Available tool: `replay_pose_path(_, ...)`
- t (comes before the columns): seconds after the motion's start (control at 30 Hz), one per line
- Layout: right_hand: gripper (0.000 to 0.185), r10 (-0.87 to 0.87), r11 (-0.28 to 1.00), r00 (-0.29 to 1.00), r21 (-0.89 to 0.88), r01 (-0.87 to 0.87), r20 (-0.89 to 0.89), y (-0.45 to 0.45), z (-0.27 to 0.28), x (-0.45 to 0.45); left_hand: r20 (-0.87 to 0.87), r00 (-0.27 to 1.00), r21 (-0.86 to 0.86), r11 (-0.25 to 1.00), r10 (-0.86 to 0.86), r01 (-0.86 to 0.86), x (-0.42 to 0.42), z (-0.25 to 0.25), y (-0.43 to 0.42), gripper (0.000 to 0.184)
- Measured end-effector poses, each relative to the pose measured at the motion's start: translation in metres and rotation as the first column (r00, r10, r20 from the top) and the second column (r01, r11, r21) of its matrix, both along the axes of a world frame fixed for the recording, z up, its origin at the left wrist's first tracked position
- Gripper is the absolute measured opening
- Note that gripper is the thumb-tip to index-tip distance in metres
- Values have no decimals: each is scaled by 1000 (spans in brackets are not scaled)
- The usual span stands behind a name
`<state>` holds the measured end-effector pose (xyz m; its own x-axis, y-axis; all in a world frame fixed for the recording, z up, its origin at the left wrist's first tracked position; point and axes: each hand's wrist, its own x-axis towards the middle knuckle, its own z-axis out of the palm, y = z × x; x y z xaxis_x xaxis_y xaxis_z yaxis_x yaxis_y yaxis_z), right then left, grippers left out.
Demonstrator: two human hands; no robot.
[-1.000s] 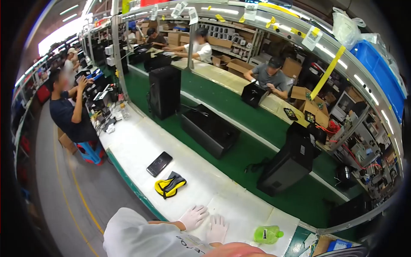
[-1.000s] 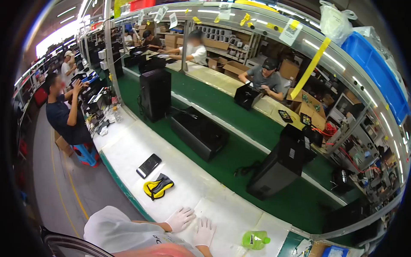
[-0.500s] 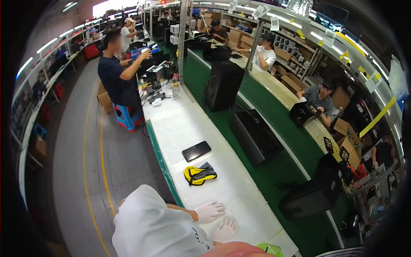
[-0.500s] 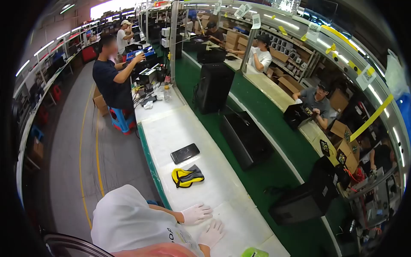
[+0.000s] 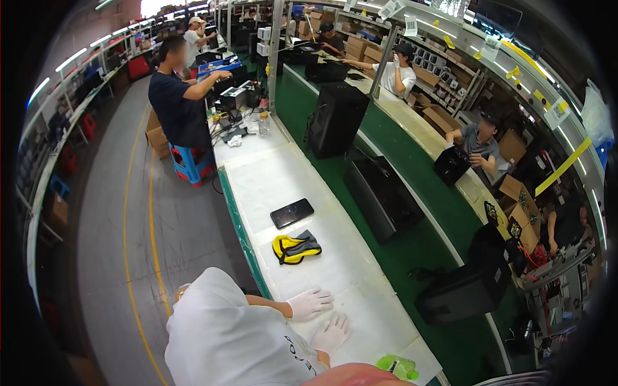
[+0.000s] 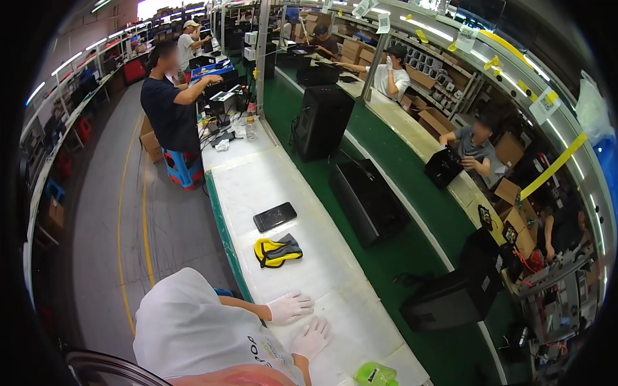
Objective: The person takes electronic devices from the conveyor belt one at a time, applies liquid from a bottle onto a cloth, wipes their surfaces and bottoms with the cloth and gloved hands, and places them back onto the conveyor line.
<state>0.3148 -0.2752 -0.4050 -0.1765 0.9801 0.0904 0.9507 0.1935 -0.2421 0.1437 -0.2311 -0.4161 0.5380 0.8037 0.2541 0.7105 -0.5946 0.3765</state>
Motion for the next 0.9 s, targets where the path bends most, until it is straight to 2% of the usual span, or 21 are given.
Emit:
replay_pose_path(0.23, 43, -20, 999, 1000, -34, 20, -13, 1, 5, 2, -21, 1000, -2, 1000, 20, -20, 5, -3, 1, 34)
replay_pose_path(0.3, 42, -17, 1000, 997, -15, 16, -78, 2, 4, 3, 9, 998, 24, 997, 68, -69, 7, -8, -1, 38)
replay_pose_path(0.43, 44, -41, 994, 996, -100, 33, -83, 4, 5, 11, 11, 999, -12, 999, 40, -40, 12, -2, 1, 41)
replay_pose_path(0.5, 44, -23, 999, 997, -43, 19, -76, 5, -3, 11, -28, 999, -19, 999, 37, -38, 11, 4, 3, 42)
replay_pose_path(0.73, 46, -49, 995, 991, -93, 37, -127, 11, -10, 14, 3, 999, -14, 999, 48, -48, 15, 3, 9, 38)
replay_pose_path(0.8, 48, -145, 989, 942, -5, 150, -304, 24, -29, 17, 136, 975, -189, 971, 176, -149, 19, -7, 16, 36)
replay_pose_path(0.83, 49, -216, 973, 914, 1, 230, -342, 42, -25, 17, 137, 979, -199, 972, 154, -125, 18, -6, 24, 36)
replay_pose_path(0.87, 50, -288, 950, 880, 3, 312, -378, 68, -16, 16, 227, 946, -253, 952, 231, -172, 16, 1, 37, 37)
replay_pose_path(0.9, 49, -311, 934, 785, -21, 355, -536, 97, -10, 17, 310, 899, -312, 926, 309, -211, 13, 10, 53, 38)
